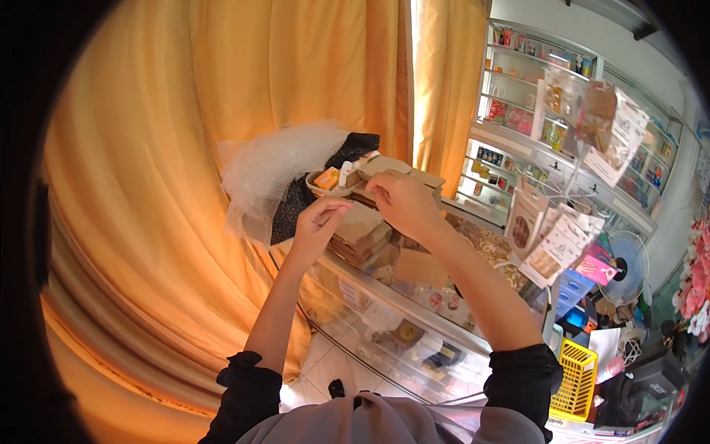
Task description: Assembling and securing small cardboard boxes with tape.
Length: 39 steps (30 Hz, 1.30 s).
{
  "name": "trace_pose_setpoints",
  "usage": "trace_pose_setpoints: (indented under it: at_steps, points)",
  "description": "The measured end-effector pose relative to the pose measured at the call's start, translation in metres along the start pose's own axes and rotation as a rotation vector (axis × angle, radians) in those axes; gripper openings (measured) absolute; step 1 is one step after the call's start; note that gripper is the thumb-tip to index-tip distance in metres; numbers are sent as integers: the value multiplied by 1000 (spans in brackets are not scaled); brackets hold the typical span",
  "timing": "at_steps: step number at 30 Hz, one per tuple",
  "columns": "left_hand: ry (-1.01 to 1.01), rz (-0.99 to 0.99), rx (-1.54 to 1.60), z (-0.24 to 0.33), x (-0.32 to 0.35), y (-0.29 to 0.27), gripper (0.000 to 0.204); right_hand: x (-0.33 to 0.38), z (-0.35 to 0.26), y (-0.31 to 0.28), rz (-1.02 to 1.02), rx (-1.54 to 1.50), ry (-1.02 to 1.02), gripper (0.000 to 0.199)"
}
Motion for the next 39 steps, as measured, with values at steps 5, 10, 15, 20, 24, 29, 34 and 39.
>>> trace_pose_setpoints:
  at_steps: [5, 10, 15, 20, 24, 29, 34, 39]
  points:
    - [-99, 62, -42, -34, -35, -33, 15, -52, 23, 29, -24, 153, -12, 12]
    - [-92, -45, -280, -61, -61, -54, 21, -95, 44, 64, 5, 249, 1, 8]
    - [56, -175, -493, -108, -77, -60, 25, -125, 80, 106, -105, 436, 72, 10]
    - [242, -175, -634, -121, -72, -52, 23, -146, 114, 134, -310, 773, 189, 21]
    - [216, -183, -653, -125, -69, -54, 22, -154, 127, 148, -468, 779, 321, 26]
    - [235, -136, -635, -128, -68, -54, 20, -156, 146, 163, -458, 943, 404, 33]
    - [244, -111, -633, -131, -67, -58, 19, -161, 138, 161, -500, 844, 463, 36]
    - [249, -114, -642, -130, -67, -56, 20, -154, 126, 152, -474, 691, 497, 38]
Point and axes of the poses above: each hand's wrist, its own x-axis away from the middle knuckle, its own y-axis out of the palm, z = x × y, the point moved 4 cm from there along -x, towards the middle knuckle, and after that the axes turned 2 degrees about x, right-handed, at the moved point
